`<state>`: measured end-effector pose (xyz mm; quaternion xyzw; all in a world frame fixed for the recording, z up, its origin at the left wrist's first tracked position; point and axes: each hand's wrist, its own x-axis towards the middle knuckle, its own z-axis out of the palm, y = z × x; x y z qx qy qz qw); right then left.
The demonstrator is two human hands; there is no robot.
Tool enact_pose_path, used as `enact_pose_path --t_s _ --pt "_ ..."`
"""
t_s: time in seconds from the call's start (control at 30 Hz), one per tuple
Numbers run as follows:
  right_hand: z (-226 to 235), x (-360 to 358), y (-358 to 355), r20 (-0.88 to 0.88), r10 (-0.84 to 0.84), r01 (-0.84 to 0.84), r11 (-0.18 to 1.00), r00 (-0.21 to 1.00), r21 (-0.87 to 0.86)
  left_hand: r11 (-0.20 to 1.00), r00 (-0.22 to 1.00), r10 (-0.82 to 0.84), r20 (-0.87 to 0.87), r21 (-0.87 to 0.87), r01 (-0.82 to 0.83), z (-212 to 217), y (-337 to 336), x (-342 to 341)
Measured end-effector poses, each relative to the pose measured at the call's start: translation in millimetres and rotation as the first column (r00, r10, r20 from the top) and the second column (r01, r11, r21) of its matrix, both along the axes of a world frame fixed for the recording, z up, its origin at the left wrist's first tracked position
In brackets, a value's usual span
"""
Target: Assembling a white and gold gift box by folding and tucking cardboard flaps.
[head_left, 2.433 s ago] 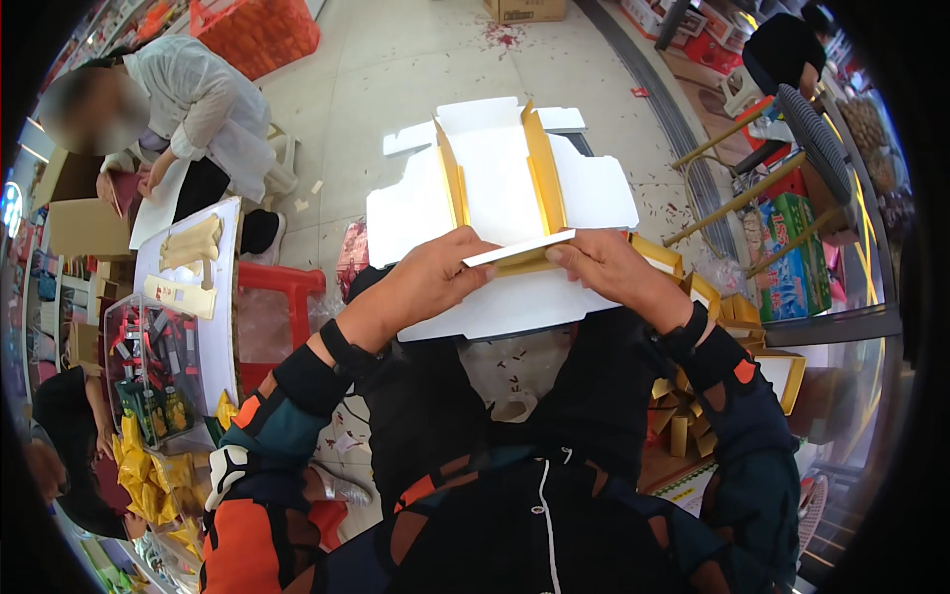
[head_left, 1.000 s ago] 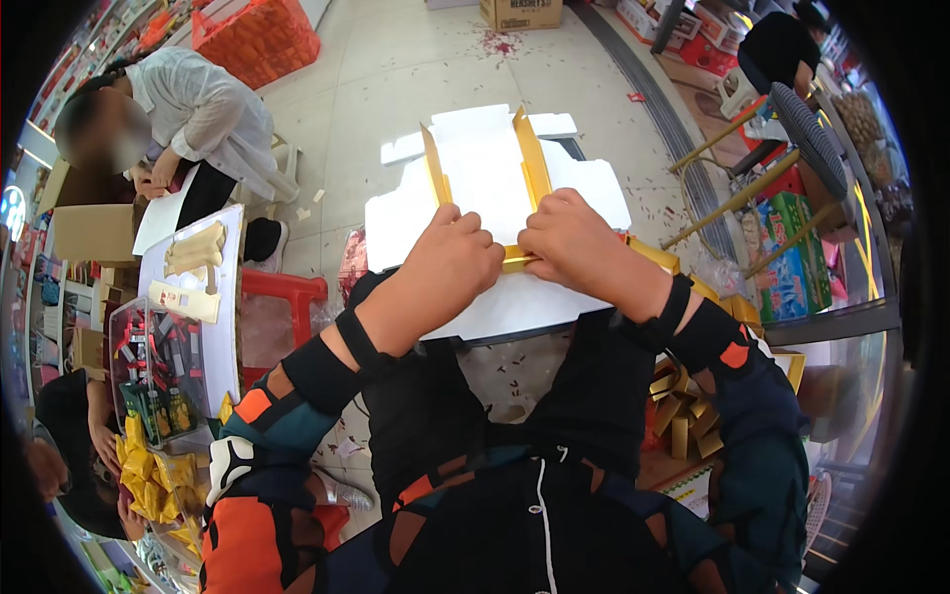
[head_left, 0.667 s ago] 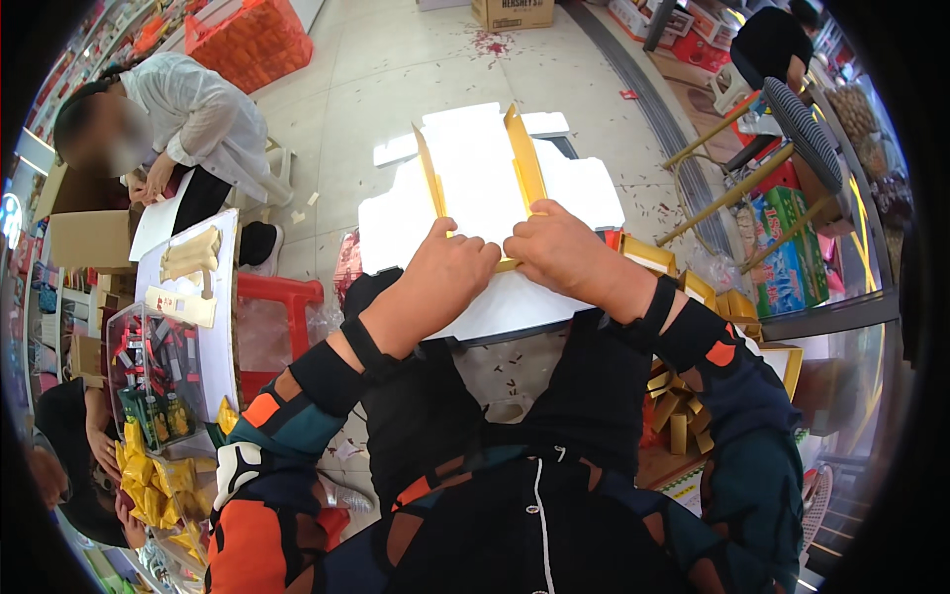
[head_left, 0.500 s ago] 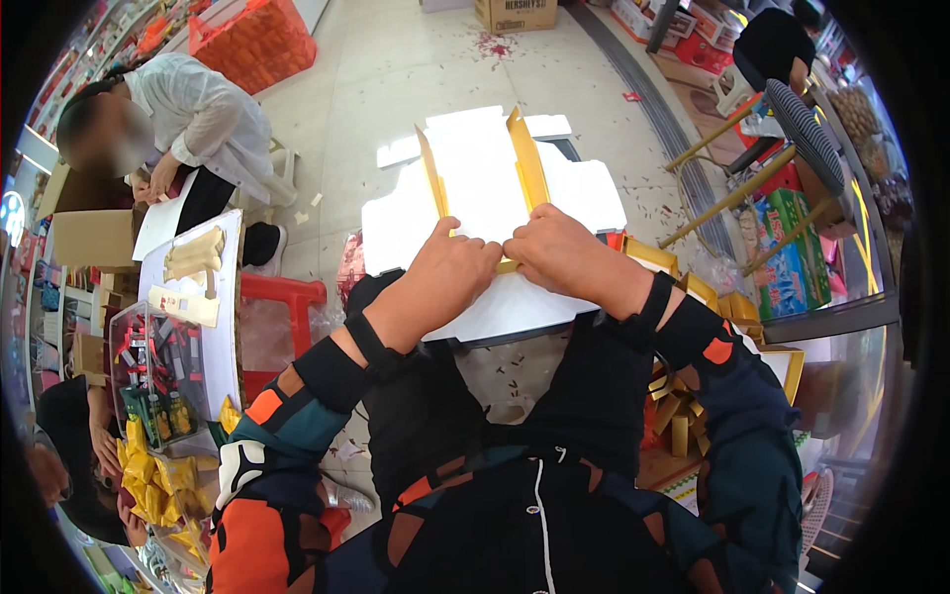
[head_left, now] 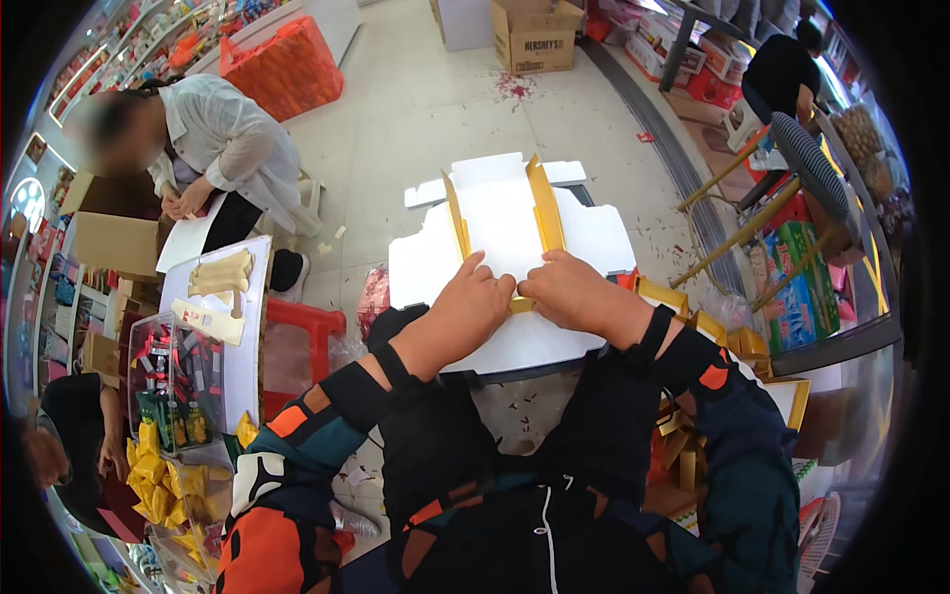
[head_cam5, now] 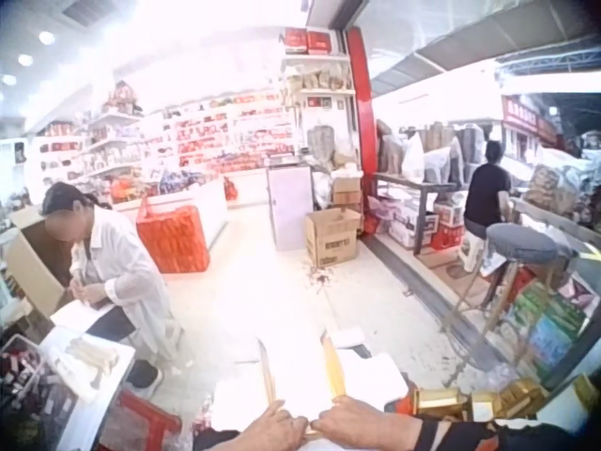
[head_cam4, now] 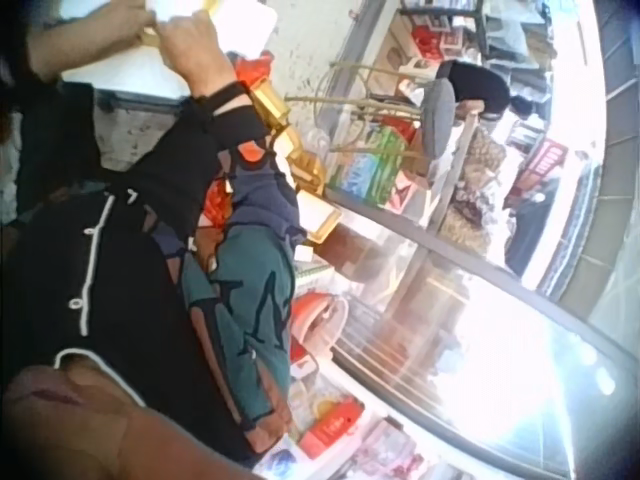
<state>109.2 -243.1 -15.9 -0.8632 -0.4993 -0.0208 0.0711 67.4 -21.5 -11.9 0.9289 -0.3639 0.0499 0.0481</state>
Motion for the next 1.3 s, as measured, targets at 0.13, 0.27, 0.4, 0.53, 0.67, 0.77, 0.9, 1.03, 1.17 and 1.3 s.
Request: enact_pose_path --t_s 0.13,0.27,0.4,0.53,0.67,0.77,0.9,1.03,1.17,1.3 --pt "12 -13 -10 0.031 0.001 -0.003 0.997 1.000 0.072 0.960 0.991 -0.098 -0.095 -0.272 0.069 23 23 6" --pt "35 -20 -25 0.046 -0.019 0.021 0.999 0.999 -0.037 0.968 0.992 -0.092 -0.087 -0.239 0.069 44 67 23" --pt "41 -11 -44 0.040 -0.014 0.017 0.996 0.999 -0.082 0.994 0.995 -0.057 0.080 -0.084 0.063 34 82 31" --pt "37 -4 -53 0.266 -0.085 0.029 0.978 0.960 0.207 0.999 0.998 0.050 0.029 0.000 -0.050 38 54 28" --pt "62 -17 -35 0.129 -0.205 0.143 0.915 0.970 0.377 0.975 0.989 0.111 -0.101 -0.181 -0.128 13 20 15" --pt "53 -31 -26 -0.102 -0.219 0.241 0.906 0.970 0.349 0.893 0.948 0.062 -0.312 -0.407 -0.193 14 -12 3" --pt "26 -33 -34 -0.196 -0.234 0.279 0.928 0.952 0.247 0.757 0.822 -0.089 -0.563 -0.574 -0.311 33 -22 -7" --pt "28 -34 -40 -0.229 -0.284 0.326 0.929 0.931 0.177 0.921 0.981 0.187 0.045 -0.356 -0.160 48 30 10" --pt "35 -37 -41 -0.294 -0.262 0.325 0.926 0.919 0.192 0.916 0.896 0.321 -0.308 -0.139 -0.376 49 46 -4" --pt "30 -46 -46 -0.400 -0.128 0.241 0.939 0.908 0.247 0.876 0.875 0.325 -0.358 -0.235 -0.422 21 34 -11"
